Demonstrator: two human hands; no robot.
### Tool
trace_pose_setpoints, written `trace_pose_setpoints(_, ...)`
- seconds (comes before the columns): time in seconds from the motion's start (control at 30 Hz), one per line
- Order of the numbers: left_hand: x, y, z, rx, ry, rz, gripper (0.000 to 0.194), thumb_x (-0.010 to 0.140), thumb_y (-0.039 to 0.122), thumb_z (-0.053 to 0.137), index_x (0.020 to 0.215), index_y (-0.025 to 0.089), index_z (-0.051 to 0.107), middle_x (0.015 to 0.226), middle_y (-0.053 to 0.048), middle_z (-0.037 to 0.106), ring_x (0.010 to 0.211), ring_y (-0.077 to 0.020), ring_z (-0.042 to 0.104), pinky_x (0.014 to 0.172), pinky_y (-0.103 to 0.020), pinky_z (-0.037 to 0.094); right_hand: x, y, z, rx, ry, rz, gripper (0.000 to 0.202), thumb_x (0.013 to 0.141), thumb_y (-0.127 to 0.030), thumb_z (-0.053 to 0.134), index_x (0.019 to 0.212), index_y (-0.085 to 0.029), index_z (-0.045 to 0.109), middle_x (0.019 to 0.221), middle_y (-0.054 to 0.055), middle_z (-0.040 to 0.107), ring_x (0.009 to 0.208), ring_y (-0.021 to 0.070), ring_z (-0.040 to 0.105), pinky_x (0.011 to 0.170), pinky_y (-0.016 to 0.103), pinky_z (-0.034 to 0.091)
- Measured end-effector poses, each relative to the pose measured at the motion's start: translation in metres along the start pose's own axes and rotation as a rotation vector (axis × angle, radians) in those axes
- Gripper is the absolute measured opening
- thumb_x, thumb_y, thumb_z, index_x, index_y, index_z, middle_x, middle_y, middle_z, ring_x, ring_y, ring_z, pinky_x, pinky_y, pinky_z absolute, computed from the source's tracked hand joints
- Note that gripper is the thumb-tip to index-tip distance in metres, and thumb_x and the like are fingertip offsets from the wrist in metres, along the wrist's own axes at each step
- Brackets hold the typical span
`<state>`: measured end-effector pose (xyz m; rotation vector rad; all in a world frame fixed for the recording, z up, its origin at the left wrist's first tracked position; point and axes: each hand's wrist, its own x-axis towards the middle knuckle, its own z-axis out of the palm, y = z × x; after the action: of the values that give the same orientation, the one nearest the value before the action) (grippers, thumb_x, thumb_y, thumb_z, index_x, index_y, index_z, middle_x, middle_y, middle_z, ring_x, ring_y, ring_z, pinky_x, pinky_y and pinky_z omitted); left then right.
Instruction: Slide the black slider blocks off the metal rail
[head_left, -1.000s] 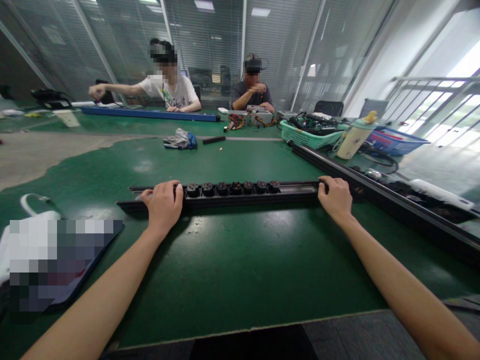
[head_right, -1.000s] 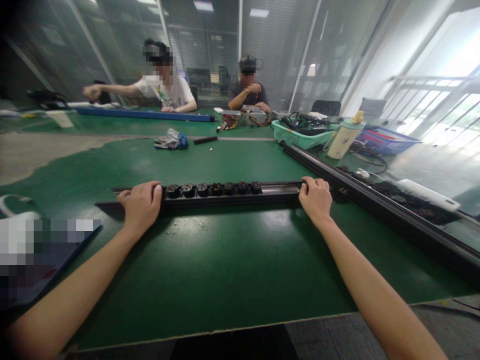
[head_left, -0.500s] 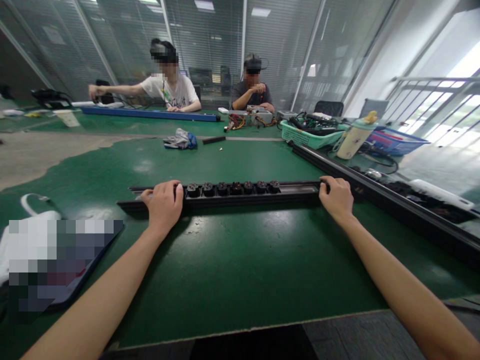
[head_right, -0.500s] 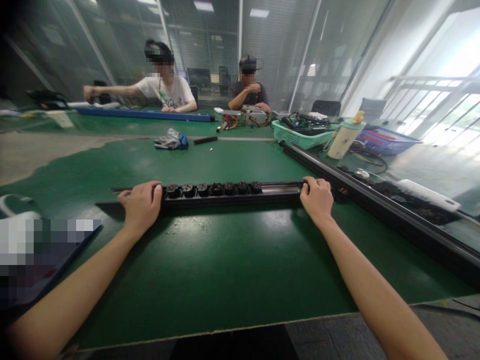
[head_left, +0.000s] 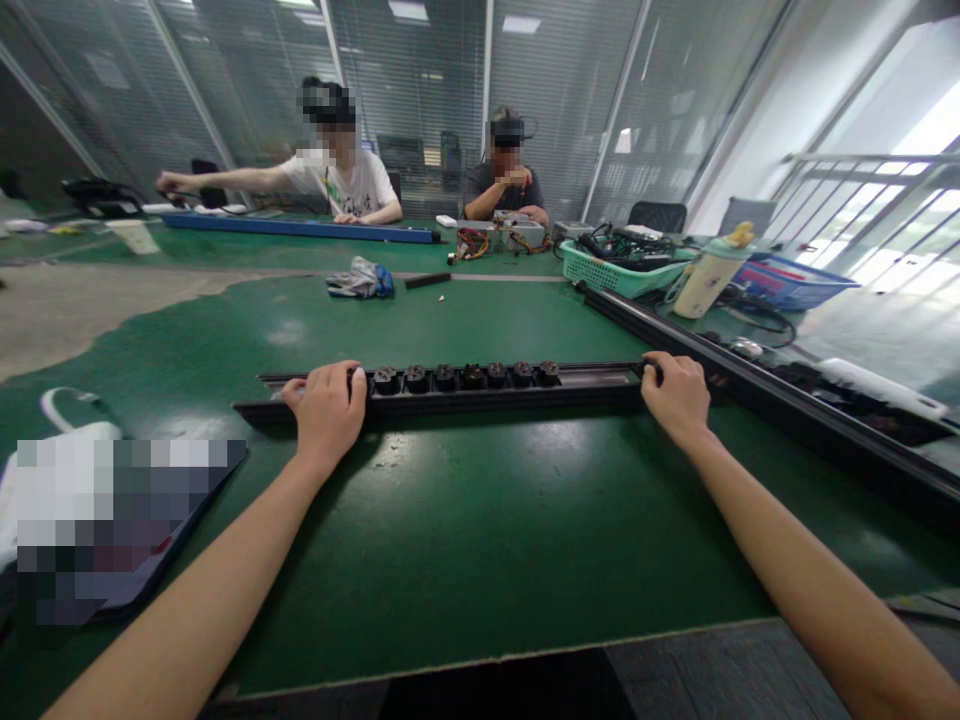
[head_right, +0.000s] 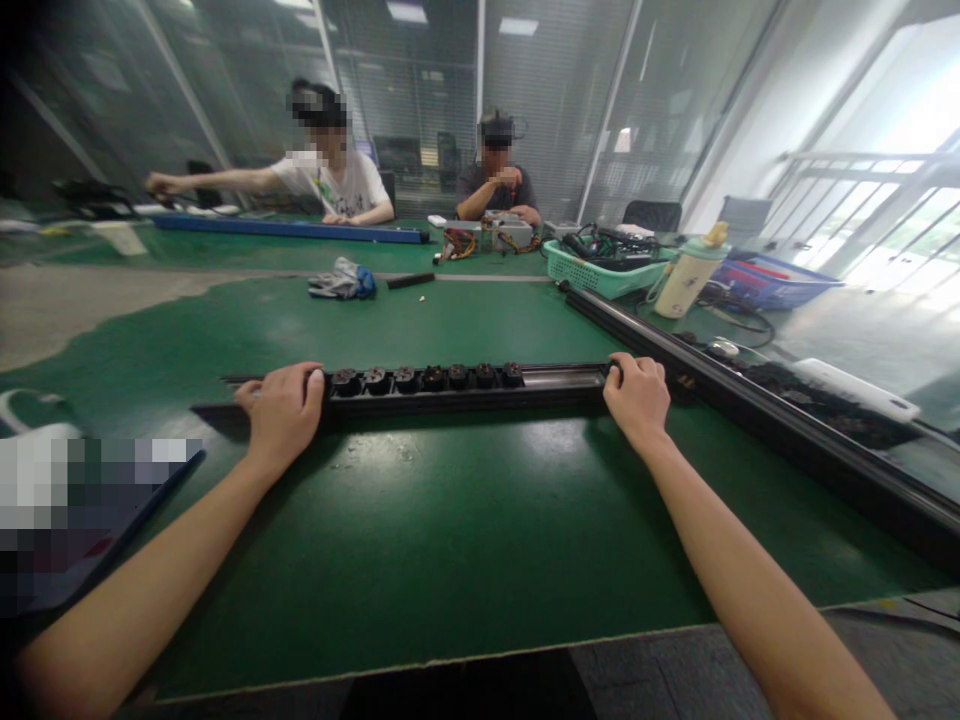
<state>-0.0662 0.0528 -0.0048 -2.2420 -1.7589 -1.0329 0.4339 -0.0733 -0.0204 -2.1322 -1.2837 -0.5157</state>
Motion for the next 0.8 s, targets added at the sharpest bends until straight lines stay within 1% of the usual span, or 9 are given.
trace_pose_setpoints(0.27, 0.0, 0.0, 0.001, -0.003, 0.004, -0.002, 0.044, 0.107, 0.043, 0.032, 0.121, 0.022, 0.068, 0.13, -0.019, 0.075, 0.128, -0.0356, 0.063, 0.111, -0.056, 0.032, 0.001, 0.002, 0.001, 0.006, 0.002, 0.013, 0.042, 0.096, -0.032, 0.047, 0.121, -0.019, 0.077, 0.108, 0.018, 0.067, 0.107, 0.0341, 0.055, 0.088, 0.047, 0.05)
trace_pose_setpoints(0.5, 0.0, 0.0, 0.0, 0.0, -0.004, -0.003, 0.044, 0.107, 0.043, 0.031, 0.123, 0.021, 0.067, 0.131, -0.019, 0.075, 0.129, -0.0356, 0.063, 0.112, -0.056, 0.031, 0.003, 0.006, 0.001, -0.005, -0.019, 0.037, 0.043, 0.097, -0.031, 0.047, 0.125, -0.017, 0.076, 0.111, 0.019, 0.067, 0.109, 0.035, 0.055, 0.09, 0.047, 0.049)
trace_pose_setpoints(0.8, 0.0, -0.001, 0.001, -0.002, 0.003, 0.0, 0.044, 0.107, 0.043, 0.032, 0.121, 0.021, 0.068, 0.13, -0.018, 0.075, 0.128, -0.0351, 0.063, 0.112, -0.055, 0.031, 0.011, 0.033, 0.002, -0.074, -0.028, 0.12, 0.045, 0.097, -0.03, 0.047, 0.13, -0.017, 0.075, 0.113, 0.02, 0.066, 0.113, 0.036, 0.053, 0.09, 0.047, 0.048)
